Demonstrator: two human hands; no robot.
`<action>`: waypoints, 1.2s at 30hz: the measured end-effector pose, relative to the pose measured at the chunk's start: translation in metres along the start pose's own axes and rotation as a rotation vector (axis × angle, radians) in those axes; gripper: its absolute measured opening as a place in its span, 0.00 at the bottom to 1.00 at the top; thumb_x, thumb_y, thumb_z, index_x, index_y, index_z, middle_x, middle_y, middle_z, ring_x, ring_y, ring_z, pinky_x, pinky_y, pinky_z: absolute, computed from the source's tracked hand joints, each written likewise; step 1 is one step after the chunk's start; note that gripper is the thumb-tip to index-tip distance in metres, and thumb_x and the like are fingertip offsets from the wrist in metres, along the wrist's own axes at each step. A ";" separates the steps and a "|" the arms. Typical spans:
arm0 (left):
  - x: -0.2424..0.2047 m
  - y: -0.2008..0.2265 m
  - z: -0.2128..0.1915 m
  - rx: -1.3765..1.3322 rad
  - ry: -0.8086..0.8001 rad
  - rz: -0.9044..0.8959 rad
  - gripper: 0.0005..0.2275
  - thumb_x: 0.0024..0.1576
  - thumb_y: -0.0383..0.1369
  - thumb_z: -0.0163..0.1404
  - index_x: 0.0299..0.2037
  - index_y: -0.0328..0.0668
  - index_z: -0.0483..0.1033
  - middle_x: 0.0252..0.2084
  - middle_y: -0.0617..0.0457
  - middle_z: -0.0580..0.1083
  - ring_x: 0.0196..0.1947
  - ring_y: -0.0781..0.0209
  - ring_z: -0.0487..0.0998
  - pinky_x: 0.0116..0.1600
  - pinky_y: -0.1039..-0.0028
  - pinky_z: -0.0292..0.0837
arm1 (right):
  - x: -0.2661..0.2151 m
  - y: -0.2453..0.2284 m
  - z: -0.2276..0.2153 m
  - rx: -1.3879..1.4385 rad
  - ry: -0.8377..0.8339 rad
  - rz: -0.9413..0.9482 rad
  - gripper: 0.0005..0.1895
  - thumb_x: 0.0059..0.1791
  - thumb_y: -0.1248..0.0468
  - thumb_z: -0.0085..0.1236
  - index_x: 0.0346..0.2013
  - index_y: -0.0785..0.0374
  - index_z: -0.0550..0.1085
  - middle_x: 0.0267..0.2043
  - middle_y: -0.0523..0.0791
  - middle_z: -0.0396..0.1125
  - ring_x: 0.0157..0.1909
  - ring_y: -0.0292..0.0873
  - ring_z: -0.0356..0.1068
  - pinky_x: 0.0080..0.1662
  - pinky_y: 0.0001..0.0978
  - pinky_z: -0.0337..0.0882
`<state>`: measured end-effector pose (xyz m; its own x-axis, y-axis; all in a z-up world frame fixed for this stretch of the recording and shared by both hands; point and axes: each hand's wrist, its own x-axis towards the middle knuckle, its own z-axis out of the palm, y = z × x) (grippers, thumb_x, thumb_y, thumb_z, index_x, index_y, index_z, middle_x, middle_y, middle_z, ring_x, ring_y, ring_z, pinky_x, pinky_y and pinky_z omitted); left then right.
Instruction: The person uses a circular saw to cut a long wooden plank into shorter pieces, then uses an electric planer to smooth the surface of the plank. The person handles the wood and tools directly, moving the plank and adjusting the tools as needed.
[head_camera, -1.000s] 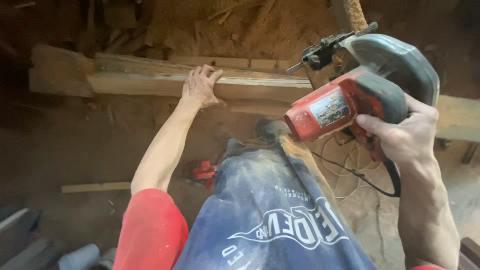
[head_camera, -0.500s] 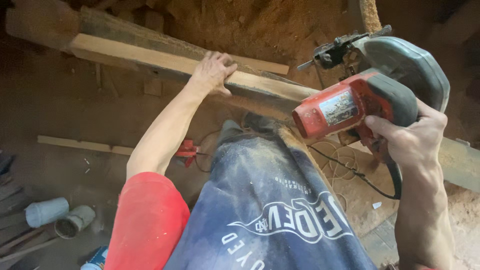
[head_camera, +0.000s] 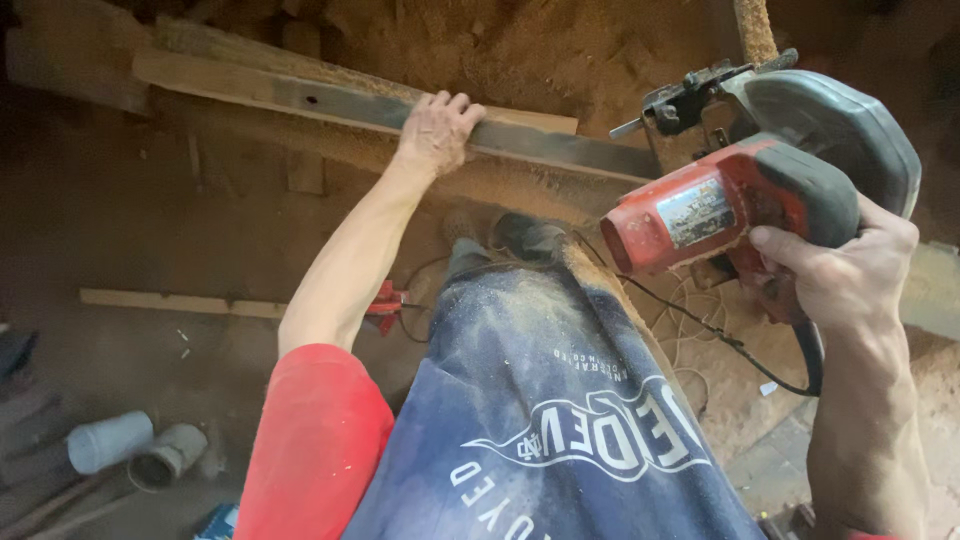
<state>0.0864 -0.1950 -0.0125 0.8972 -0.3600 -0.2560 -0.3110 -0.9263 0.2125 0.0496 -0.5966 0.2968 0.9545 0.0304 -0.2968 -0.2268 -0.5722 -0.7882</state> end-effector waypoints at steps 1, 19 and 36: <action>-0.005 -0.008 0.000 0.039 0.050 0.018 0.24 0.50 0.28 0.59 0.58 0.51 0.71 0.53 0.45 0.73 0.54 0.48 0.73 0.60 0.55 0.64 | -0.007 0.001 0.001 -0.020 0.020 0.010 0.23 0.47 0.77 0.65 0.57 0.68 0.78 0.42 0.43 0.73 0.36 0.34 0.70 0.37 0.26 0.71; -0.121 0.040 0.034 -0.390 0.568 -0.256 0.23 0.55 0.40 0.68 0.57 0.45 0.75 0.54 0.49 0.75 0.57 0.53 0.73 0.64 0.62 0.69 | -0.085 0.067 -0.017 -0.079 0.051 0.277 0.18 0.47 0.71 0.71 0.51 0.71 0.78 0.32 0.51 0.72 0.25 0.42 0.66 0.23 0.39 0.64; 0.004 0.314 0.057 -1.350 0.478 -0.778 0.55 0.39 0.37 0.70 0.75 0.36 0.43 0.61 0.41 0.75 0.57 0.51 0.78 0.61 0.67 0.72 | 0.004 0.152 -0.061 -0.406 -0.685 -0.380 0.26 0.36 0.62 0.71 0.49 0.62 0.78 0.33 0.53 0.76 0.33 0.48 0.78 0.38 0.38 0.76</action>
<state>-0.0254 -0.4941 -0.0004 0.7878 0.4254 -0.4456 0.4924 -0.0002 0.8704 0.0307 -0.7335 0.2093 0.5960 0.6880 -0.4141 0.2932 -0.6665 -0.6854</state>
